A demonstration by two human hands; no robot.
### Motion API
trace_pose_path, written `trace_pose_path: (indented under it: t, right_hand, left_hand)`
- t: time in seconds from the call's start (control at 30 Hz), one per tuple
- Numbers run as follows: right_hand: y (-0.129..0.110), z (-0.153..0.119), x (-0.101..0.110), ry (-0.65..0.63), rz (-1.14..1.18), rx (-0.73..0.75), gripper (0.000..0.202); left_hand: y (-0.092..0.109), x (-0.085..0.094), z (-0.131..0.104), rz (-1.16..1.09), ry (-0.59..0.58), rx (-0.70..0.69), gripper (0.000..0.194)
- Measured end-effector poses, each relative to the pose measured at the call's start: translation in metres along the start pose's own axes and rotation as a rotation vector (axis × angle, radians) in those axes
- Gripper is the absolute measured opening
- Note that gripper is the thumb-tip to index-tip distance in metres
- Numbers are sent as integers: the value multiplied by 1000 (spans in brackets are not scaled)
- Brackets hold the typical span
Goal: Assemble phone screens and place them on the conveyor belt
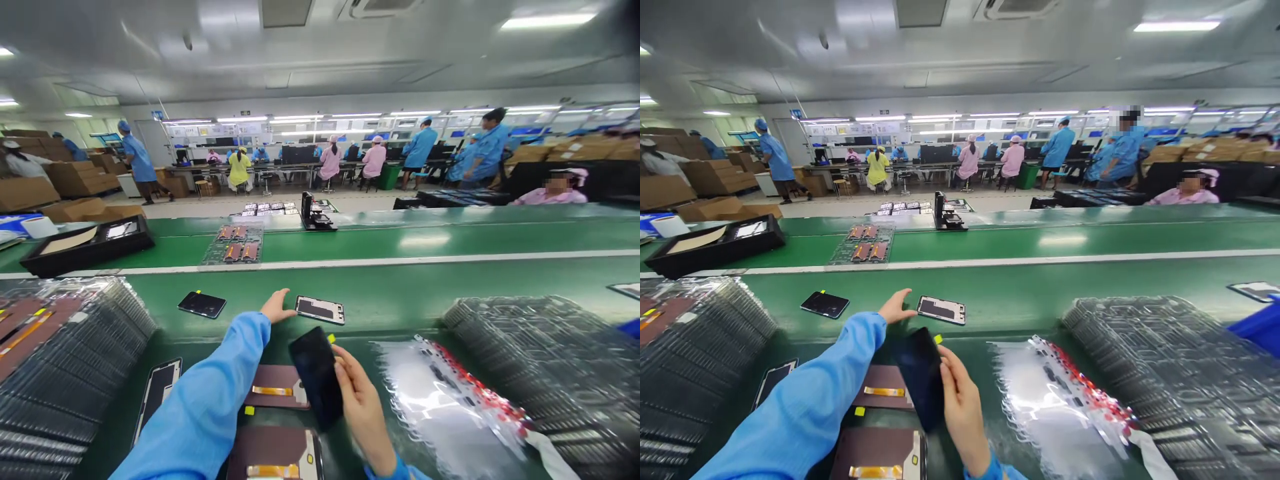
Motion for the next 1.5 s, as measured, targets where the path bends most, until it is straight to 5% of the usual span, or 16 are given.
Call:
trace_pose_path:
  t: [0.13, 0.27, 0.4, 0.5, 0.67, 0.8, 0.97, 1.17, 1.5]
  right_hand:
    - [10, 7, 11, -28, 279, -357, 39]
    - [20, 3, 13, -199, 726, -737, 76]
    - [23, 0, 21, -380, 926, -1006, 78]
    - [19, 1, 33, -339, 870, -1047, 72]
    - [1, 4, 52, -116, 845, -940, 55]
    - [-18, 4, 59, -13, 748, -778, 45]
    - [-43, 1, 58, -155, 473, -392, 61]
    - [-69, -6, 53, -374, 141, -69, 65]
    - [-71, -11, 48, -527, -53, 10, 67]
  left_hand:
    - [-4, -14, 12, 170, -96, -82, 49]
    - [-4, -11, 8, 232, -155, -109, 45]
    - [1, 1, -10, 137, -50, -105, 37]
    - [10, 17, -31, -11, 117, -49, 40]
    - [37, 45, -100, -362, 215, 60, 78]
    - [57, 54, -178, -573, 63, 71, 81]
    - [59, 43, -242, -919, -172, 148, 83]
    - [66, 27, -258, -910, -205, 185, 85]
    - [68, 22, -255, -887, -299, 15, 85]
Point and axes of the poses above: each hand's wrist, its own z-axis towards the middle knuckle, its own x-axis out of the back of the hand, y = z × x, the point moved 2 cm from there along z, towards the middle knuckle, and after that the axes turned 8 degrees about y, right-handed, at the moved point
